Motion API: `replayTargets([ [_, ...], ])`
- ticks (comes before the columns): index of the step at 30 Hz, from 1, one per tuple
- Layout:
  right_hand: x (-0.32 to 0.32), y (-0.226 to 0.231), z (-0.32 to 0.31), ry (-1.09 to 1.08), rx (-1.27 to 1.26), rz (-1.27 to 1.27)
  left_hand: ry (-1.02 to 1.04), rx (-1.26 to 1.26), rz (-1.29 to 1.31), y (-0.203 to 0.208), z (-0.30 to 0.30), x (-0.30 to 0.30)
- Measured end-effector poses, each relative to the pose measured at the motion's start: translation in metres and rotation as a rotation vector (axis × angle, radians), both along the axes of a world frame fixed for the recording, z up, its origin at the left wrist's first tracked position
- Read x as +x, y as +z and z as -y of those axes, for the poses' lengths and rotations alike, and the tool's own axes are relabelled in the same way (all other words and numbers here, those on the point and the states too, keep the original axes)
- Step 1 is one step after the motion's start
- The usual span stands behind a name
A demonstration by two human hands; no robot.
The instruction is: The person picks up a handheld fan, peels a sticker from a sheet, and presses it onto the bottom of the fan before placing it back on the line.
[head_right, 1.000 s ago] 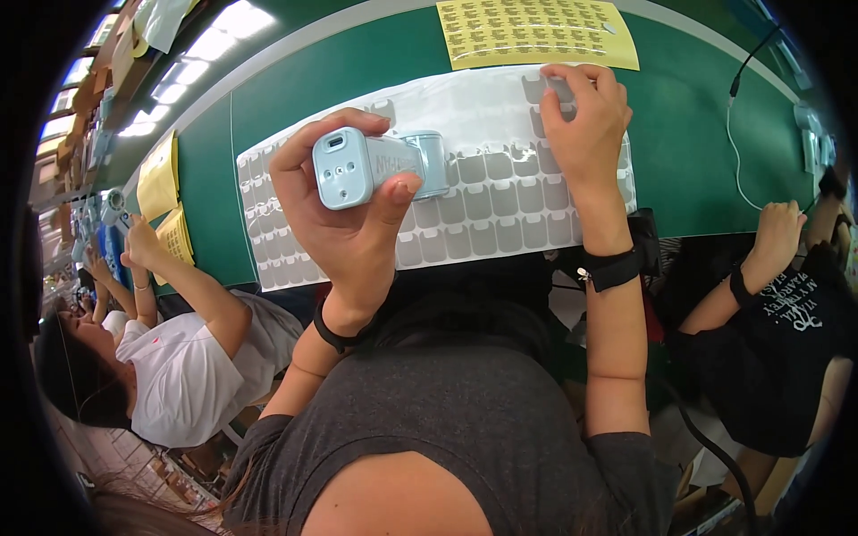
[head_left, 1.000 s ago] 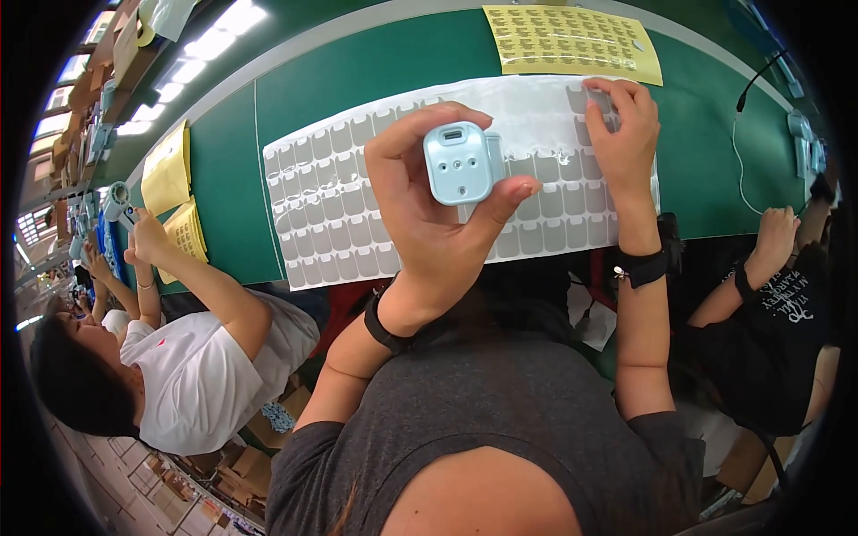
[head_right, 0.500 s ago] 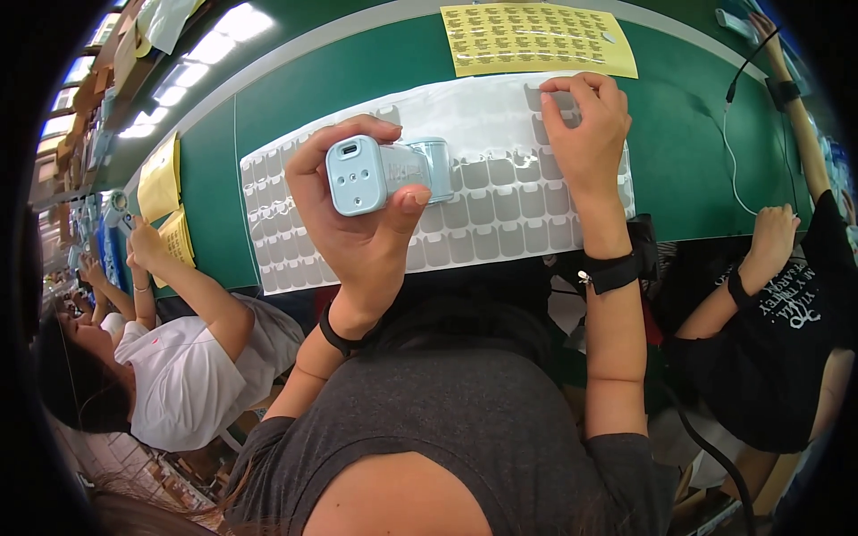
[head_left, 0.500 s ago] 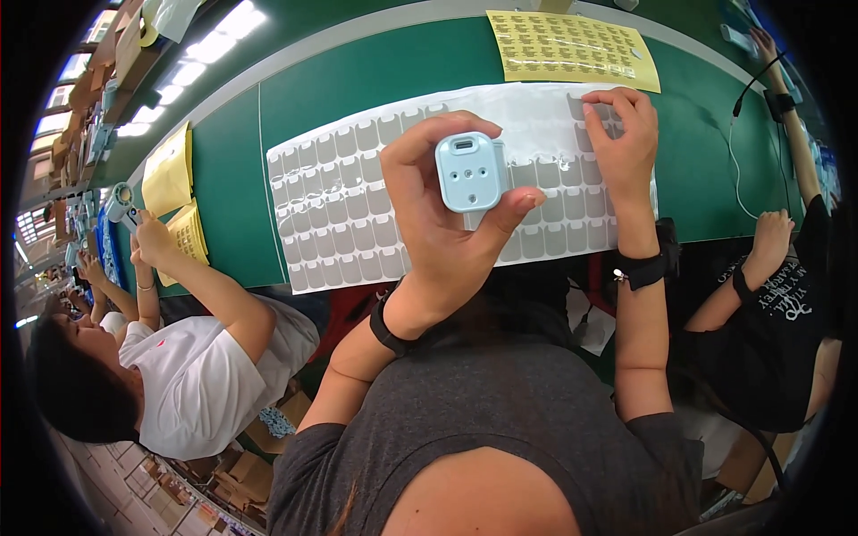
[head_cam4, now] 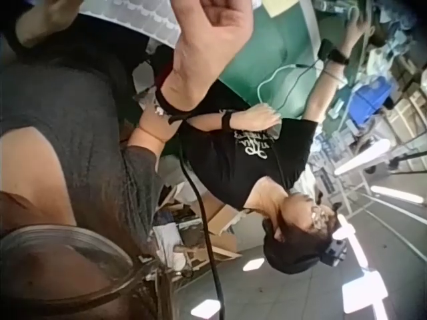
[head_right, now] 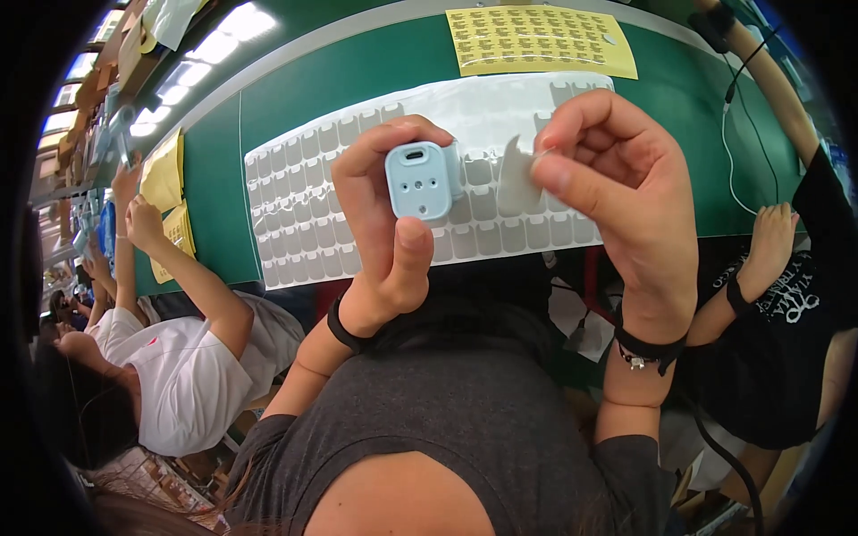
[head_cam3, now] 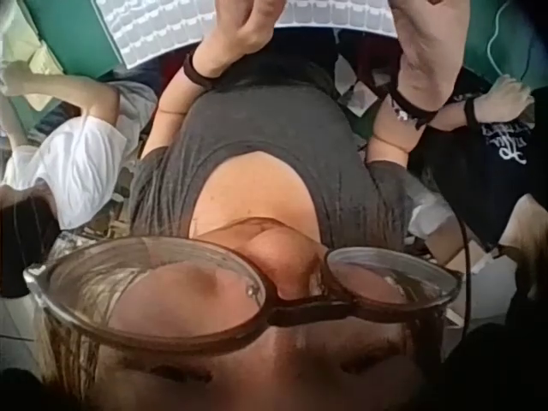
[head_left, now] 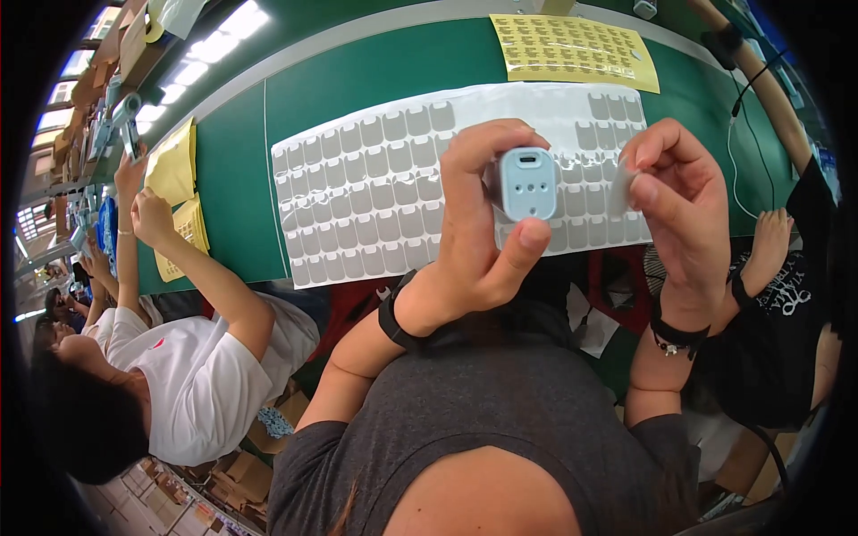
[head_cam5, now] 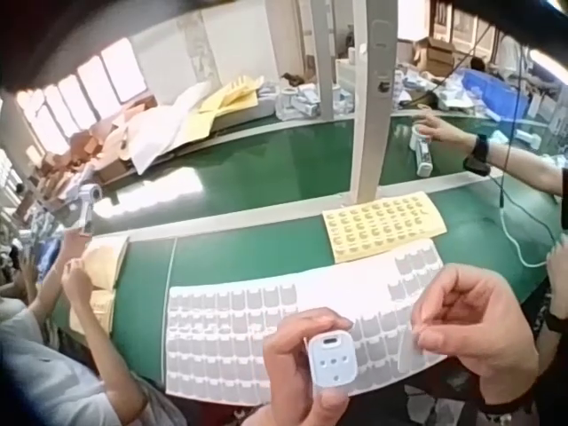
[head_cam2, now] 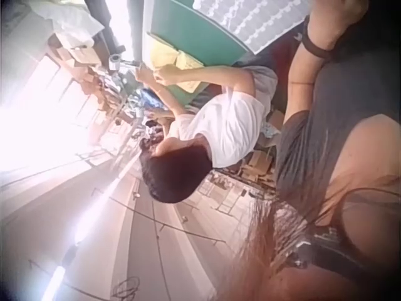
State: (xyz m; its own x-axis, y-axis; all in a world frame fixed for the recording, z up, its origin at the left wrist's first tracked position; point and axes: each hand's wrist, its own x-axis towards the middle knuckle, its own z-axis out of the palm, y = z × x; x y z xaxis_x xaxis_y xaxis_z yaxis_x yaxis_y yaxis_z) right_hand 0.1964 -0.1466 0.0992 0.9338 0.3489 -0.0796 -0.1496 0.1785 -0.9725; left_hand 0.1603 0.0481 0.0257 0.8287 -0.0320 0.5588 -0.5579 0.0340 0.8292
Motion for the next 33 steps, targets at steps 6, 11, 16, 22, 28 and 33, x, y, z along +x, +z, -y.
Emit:
replayTargets([
  [6, -0.007, 0.033, -0.026, 0.079, -0.166, -0.166, -0.035, -0.006, -0.005, -0.001, 0.01, -0.007],
  [11, -0.009, 0.029, -0.027, 0.086, -0.243, -0.176, -0.016, 0.117, 0.04, 0.0, 0.006, -0.008],
  [16, -0.01, 0.03, -0.029, 0.1, -0.263, -0.183, -0.004, 0.12, 0.034, 0.0, 0.006, -0.009],
  [22, -0.007, 0.031, -0.031, 0.105, -0.256, -0.179, 0.001, 0.139, 0.03, 0.0, 0.006, -0.007],
  [28, -0.008, 0.031, -0.033, 0.093, -0.253, -0.176, 0.016, 0.179, 0.06, 0.001, 0.004, -0.007],
  [33, -0.012, 0.03, -0.034, 0.072, -0.267, -0.153, 0.031, 0.211, 0.086, 0.001, 0.004, -0.009],
])
